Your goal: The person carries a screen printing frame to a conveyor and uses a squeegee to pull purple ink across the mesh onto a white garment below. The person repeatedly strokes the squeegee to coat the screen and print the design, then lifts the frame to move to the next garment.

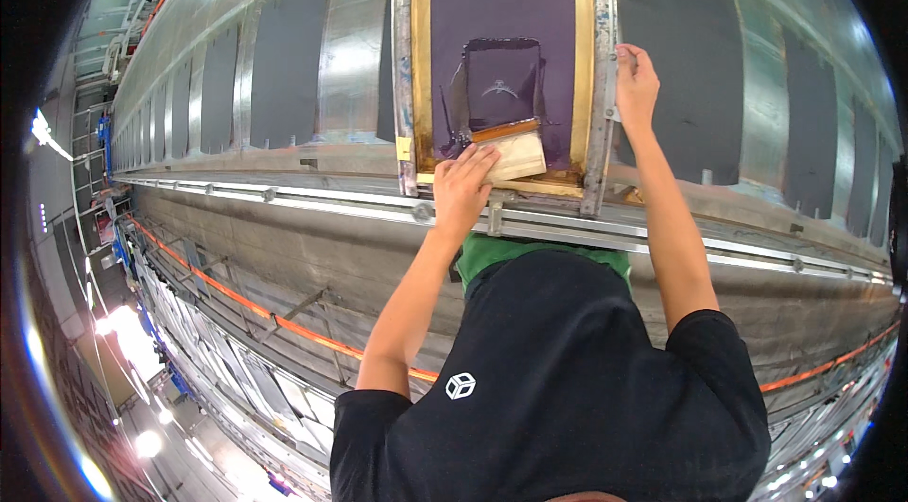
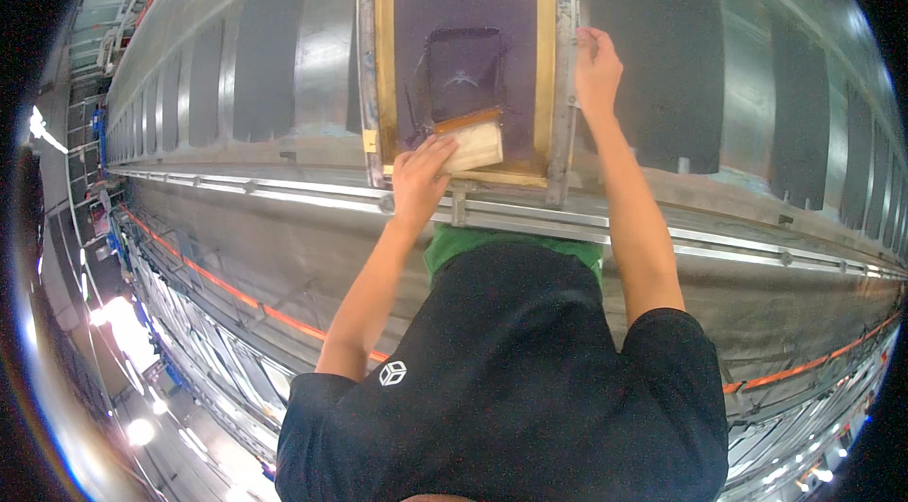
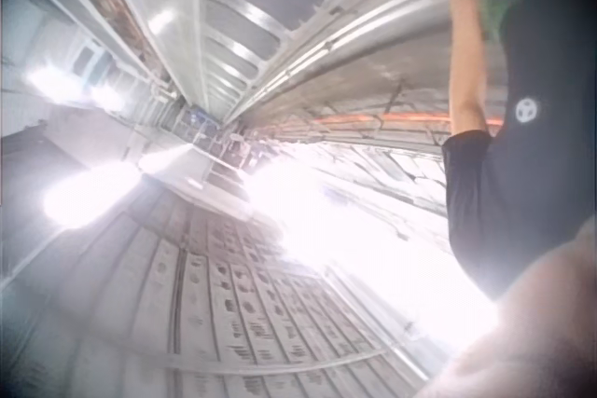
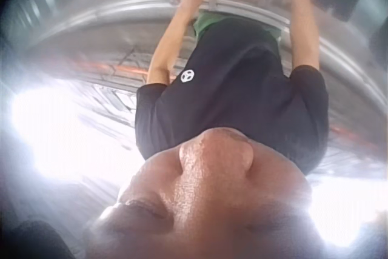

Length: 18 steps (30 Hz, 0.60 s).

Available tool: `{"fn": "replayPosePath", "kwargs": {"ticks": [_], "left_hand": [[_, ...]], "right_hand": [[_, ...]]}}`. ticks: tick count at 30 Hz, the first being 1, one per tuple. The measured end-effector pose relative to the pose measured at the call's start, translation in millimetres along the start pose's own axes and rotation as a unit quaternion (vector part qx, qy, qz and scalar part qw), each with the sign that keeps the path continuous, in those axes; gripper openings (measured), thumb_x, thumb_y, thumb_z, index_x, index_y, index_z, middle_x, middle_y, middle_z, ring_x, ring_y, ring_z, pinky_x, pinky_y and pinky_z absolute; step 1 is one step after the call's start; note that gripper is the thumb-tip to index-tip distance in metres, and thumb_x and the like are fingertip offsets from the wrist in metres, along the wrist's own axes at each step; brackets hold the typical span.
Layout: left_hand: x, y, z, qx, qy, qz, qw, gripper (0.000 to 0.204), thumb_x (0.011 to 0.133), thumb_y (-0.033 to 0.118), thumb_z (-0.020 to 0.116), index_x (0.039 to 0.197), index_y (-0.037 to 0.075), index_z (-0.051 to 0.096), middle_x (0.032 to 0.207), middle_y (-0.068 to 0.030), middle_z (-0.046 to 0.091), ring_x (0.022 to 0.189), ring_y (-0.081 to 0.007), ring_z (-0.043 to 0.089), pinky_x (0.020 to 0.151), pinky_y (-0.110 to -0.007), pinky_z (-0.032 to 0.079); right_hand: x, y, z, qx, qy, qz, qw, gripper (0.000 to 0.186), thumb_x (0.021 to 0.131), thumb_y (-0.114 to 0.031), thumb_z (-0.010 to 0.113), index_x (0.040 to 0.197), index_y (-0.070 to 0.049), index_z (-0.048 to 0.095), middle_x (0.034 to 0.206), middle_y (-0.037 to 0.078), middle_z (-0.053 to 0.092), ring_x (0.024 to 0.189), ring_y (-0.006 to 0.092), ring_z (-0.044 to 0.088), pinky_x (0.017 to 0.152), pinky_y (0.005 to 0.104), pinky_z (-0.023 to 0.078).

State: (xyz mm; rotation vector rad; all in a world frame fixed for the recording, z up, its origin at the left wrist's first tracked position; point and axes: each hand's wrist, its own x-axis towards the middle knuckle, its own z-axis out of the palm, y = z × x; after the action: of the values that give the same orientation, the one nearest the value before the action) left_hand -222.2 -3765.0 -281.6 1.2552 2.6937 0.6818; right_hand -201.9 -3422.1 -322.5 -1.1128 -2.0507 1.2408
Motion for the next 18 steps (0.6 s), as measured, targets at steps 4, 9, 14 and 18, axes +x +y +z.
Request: {"fn": "replayPosePath", "kwargs": {"ticks": [4,9,14,18], "left_hand": [[-5.7,-58.6,-24.6,-0.003,-0.001,0.026,1.0,0.06,0.071,0.001,0.076,0.129,0.015,0.067,0.135,0.0002,0.067,0.13,-0.0217,0.059,0.097,-0.039,0.042],[-23.9,-100.4,-39.3,0.004,-0.013,0.046,0.999,0.058,0.071,0.002,0.076,0.128,0.015,0.068,0.132,-0.0004,0.069,0.128,-0.023,0.061,0.093,-0.038,0.046],[-52.2,-115.3,-41.6,0.005,-0.024,0.083,0.996,0.055,0.074,0.002,0.074,0.127,0.016,0.07,0.131,0.0006,0.069,0.127,-0.0227,0.062,0.092,-0.038,0.047],[-27.9,-127.1,-29.0,0.036,0.0,0.093,0.995,0.055,0.077,0.001,0.072,0.129,0.019,0.069,0.131,0.0021,0.07,0.126,-0.0216,0.063,0.092,-0.039,0.047]], "right_hand": [[-15.9,-10.2,53.5,0.002,0.011,-0.036,0.999,0.033,0.103,-0.034,0.058,0.115,-0.006,0.07,0.078,0.013,0.068,0.069,0.0219,0.06,0.072,0.0363,0.048],[-31.9,-34.2,82.4,-0.038,-0.003,0.025,0.999,0.03,0.102,-0.031,0.058,0.114,-0.007,0.071,0.075,0.014,0.064,0.065,0.021,0.056,0.068,0.0379,0.046],[-32.7,-33.4,86.7,-0.081,-0.007,0.034,0.996,0.028,0.102,-0.031,0.059,0.115,-0.009,0.071,0.07,0.016,0.061,0.062,0.0244,0.056,0.067,0.0383,0.046],[-26.8,-21.5,79.2,-0.173,-0.013,-0.034,0.984,0.029,0.099,-0.033,0.063,0.117,-0.012,0.072,0.098,0.018,0.069,0.087,0.029,0.063,0.082,0.04,0.05]]}}
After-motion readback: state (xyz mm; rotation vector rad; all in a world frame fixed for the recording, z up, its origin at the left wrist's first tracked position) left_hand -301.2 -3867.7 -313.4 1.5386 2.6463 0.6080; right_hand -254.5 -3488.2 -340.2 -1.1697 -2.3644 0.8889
